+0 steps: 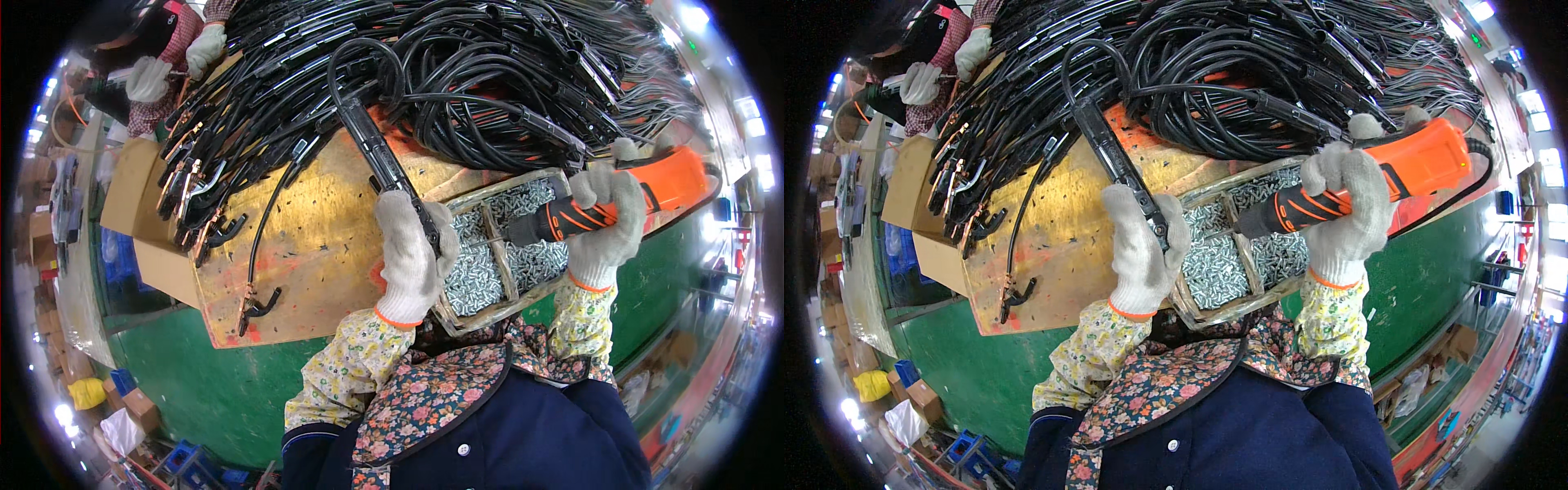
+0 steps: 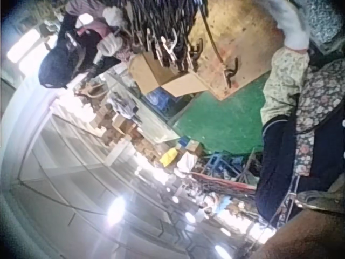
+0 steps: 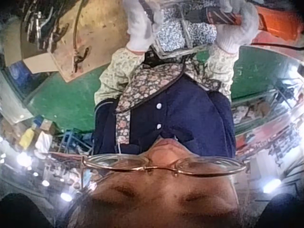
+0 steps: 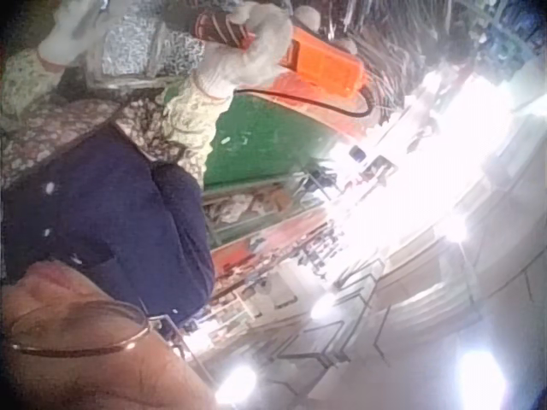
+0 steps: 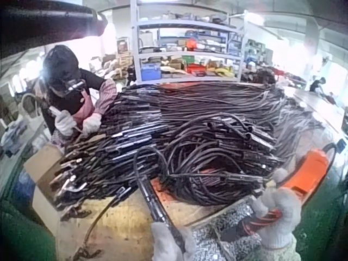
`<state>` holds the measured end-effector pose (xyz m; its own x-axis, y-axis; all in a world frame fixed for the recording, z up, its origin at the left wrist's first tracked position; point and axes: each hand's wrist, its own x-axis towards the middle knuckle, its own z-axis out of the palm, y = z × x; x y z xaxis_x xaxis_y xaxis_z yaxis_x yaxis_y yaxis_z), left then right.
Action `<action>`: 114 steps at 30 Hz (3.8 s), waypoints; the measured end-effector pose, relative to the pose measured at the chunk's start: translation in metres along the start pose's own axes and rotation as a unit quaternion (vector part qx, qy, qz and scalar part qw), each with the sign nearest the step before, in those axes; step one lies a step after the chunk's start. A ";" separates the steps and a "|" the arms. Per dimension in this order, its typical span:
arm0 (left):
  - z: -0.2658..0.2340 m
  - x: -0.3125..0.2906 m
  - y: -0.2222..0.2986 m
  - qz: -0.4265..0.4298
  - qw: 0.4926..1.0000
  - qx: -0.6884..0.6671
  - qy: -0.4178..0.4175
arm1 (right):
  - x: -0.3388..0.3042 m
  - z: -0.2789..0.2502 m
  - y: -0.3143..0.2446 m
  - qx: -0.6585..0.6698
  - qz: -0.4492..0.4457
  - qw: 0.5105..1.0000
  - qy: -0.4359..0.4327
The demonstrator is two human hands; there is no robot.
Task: The person fastens screws into the plastic handles of wire assemblies using an electric screwdriver.
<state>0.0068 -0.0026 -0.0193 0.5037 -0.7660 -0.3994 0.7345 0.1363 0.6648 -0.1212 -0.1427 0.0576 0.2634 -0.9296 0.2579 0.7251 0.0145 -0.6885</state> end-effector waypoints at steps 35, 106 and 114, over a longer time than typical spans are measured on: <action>0.010 -0.004 0.009 -0.040 0.998 -0.006 0.044 | 0.006 0.029 0.005 0.109 -0.034 0.992 -0.056; 0.021 -0.015 0.014 0.001 1.000 0.008 0.027 | 0.009 -0.010 -0.035 -0.142 -0.137 0.980 0.010; 0.027 -0.014 0.015 0.006 0.999 0.030 0.043 | 0.014 -0.021 -0.017 -0.155 -0.184 0.969 0.059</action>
<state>-0.0019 -0.0068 0.0136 0.5516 -0.7070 -0.4427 0.7012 0.1056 0.7051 -0.1433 -0.1632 0.0586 -0.0646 -0.8866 0.4581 0.5252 -0.4206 -0.7398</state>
